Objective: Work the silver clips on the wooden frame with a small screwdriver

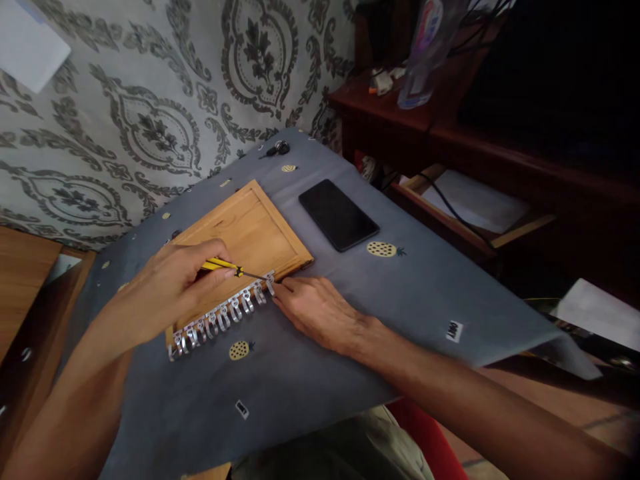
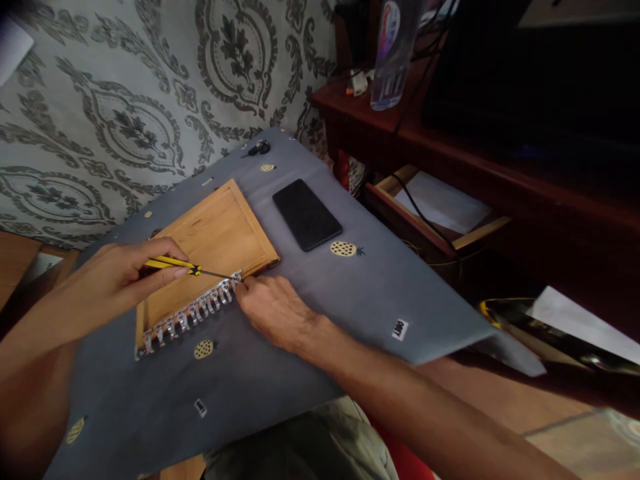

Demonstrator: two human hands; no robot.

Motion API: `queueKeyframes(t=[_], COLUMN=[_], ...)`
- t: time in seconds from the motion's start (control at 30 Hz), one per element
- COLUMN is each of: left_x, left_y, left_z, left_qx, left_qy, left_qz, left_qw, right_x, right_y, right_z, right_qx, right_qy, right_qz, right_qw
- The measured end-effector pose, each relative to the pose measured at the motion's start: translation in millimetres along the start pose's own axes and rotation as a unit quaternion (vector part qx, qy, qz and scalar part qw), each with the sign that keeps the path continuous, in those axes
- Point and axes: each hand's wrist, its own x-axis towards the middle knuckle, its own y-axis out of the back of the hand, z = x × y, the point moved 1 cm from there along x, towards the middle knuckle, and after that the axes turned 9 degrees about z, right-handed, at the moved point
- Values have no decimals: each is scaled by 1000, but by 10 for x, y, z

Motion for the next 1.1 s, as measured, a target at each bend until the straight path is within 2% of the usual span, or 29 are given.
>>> queueKeyframes(t=[0.27,0.5,0.8,1.1], left_x=[15,72,205,226], left_y=[-18,2,80,54], left_z=[23,20,45,-3], left_qx=[-10,-7,16,21], left_qy=[14,18,3,-6], left_qz=[13,-9,-70,-68], left_qw=[1000,1000,997,997], right_x=[6,-1,-5,-3], right_y=[3,-11,-17,2], right_z=[4,5,14,10], right_qx=[2,3,4,6], right_qy=[8,11,7,7], right_qz=[12,19,9,5], right_qw=[1000,1000,1000,1000])
